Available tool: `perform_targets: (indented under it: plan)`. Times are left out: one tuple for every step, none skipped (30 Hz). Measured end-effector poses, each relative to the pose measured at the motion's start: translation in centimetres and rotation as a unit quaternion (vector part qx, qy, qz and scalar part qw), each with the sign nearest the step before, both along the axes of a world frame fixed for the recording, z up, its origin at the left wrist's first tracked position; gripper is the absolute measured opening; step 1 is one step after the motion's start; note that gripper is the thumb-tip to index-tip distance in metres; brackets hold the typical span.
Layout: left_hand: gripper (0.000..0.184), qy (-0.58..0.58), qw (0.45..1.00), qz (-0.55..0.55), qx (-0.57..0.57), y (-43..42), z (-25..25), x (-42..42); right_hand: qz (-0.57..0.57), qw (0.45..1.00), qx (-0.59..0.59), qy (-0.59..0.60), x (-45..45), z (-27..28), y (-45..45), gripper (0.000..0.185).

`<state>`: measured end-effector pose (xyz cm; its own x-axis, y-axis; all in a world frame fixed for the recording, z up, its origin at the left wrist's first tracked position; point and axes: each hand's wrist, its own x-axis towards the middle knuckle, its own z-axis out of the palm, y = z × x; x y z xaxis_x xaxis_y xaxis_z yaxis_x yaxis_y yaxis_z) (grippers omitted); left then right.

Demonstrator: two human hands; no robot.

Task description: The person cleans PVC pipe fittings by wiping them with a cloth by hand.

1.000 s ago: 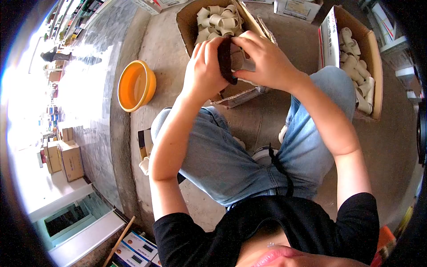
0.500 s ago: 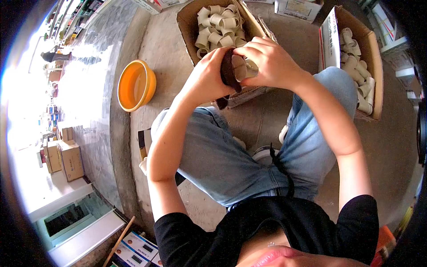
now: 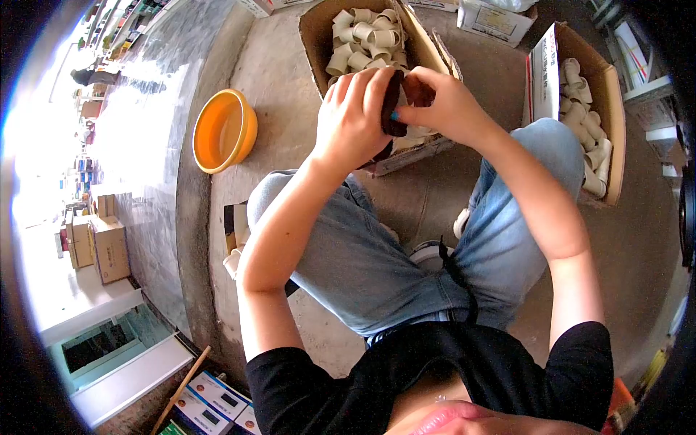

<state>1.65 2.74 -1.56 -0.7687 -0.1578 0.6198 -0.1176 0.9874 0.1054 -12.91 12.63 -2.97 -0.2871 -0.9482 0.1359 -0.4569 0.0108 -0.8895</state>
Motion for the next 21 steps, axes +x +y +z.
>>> perform_targets:
  plan:
    - [0.067, -0.014, 1.0, 0.004, 0.026, -0.1, 0.0, 0.0, 0.001, 1.0, 0.003, 0.004, 0.1, 0.5, 0.2, 0.052]
    - [0.067, -0.028, 0.998, 0.008, 0.052, -0.1, 0.0, 0.0, 0.01, 0.997, -0.043, 0.055, 0.1, 0.6, 0.3, 0.047]
    - [0.068, -0.041, 0.996, 0.013, 0.078, -0.2, 0.1, -0.1, 0.019, 0.99, -0.089, 0.107, 0.1, 0.6, 0.3, 0.042]
    - [0.07, -0.067, 0.993, 0.01, 0.101, -0.2, 0.4, 0.0, 0.029, 0.978, -0.136, 0.158, 0.1, 0.8, 0.4, 0.04]
    - [0.072, -0.092, 0.988, 0.009, 0.123, 0.0, 0.8, 0.2, 0.06, 0.961, -0.138, 0.231, -0.2, 1.4, 0.7, 0.051]
    - [0.073, -0.118, 0.982, 0.007, 0.144, 0.0, 1.1, 0.3, 0.08, 0.944, -0.164, 0.274, -0.5, 1.4, 0.8, 0.053]
    - [0.077, -0.119, 0.981, 0.002, 0.154, 0.0, 1.0, 0.3, 0.101, 0.924, -0.19, 0.316, -0.9, 1.3, 0.7, 0.055]
    - [0.077, -0.141, 0.973, -0.006, 0.181, -0.2, 1.0, 0.3, 0.121, 0.901, -0.214, 0.357, -1.2, 1.3, 0.7, 0.057]
    - [0.077, -0.164, 0.964, -0.013, 0.21, -0.6, 0.9, 0.1, 0.142, 0.873, -0.207, 0.418, -1.1, 2.0, 0.9, 0.06]
    - [0.077, -0.187, 0.953, -0.019, 0.238, -0.8, 0.7, 0.1, 0.142, 0.865, -0.212, 0.432, -1.1, 1.8, 0.8, 0.059]
    - [0.076, -0.179, 0.948, -0.038, 0.261, -0.9, 0.8, 0.1, 0.142, 0.857, -0.217, 0.445, -1.1, 1.5, 0.7, 0.059]
    - [0.076, -0.177, 0.946, -0.034, 0.269, -1.0, 0.7, 0.1, 0.141, 0.849, -0.222, 0.459, -1.0, 1.3, 0.7, 0.059]
    - [0.076, -0.175, 0.945, -0.031, 0.276, -1.2, 0.6, 0.1, 0.117, 0.866, -0.221, 0.433, -0.9, 1.3, 0.7, 0.059]
    - [0.076, -0.173, 0.943, -0.029, 0.283, -1.4, 0.5, 0.1, 0.092, 0.881, -0.22, 0.408, -0.9, 1.6, 0.7, 0.06]
    - [0.074, -0.195, 0.936, 0.004, 0.293, -1.4, 1.1, 0.1, 0.068, 0.895, -0.218, 0.383, -0.9, 1.7, 0.7, 0.06]
    - [0.073, -0.152, 0.953, 0.003, 0.261, -1.3, 1.0, -0.1, 0.059, 0.929, -0.202, 0.305, -0.7, 1.6, 0.6, 0.061]
    - [0.072, -0.11, 0.968, 0.003, 0.227, -1.1, 0.8, -0.3, 0.05, 0.956, -0.185, 0.223, -0.5, 1.3, 0.3, 0.061]
    - [0.072, -0.068, 0.979, 0.003, 0.192, -1.0, 0.7, -0.4, 0.04, 0.975, -0.167, 0.139, -0.3, 1.1, 0.2, 0.062]
    - [0.07, -0.057, 0.982, 0.013, 0.177, -0.8, 0.9, -0.5, 0.042, 0.99, -0.124, 0.05, -0.3, 1.2, 0.3, 0.058]
    - [0.07, -0.056, 0.986, 0.026, 0.153, -0.7, 0.9, -0.5, 0.044, 0.995, -0.079, -0.039, -0.4, 1.4, 0.3, 0.054]
    - [0.07, -0.056, 0.99, 0.039, 0.128, -0.6, 1.0, -0.5, 0.045, 0.99, -0.033, -0.128, -0.5, 1.7, 0.4, 0.05]
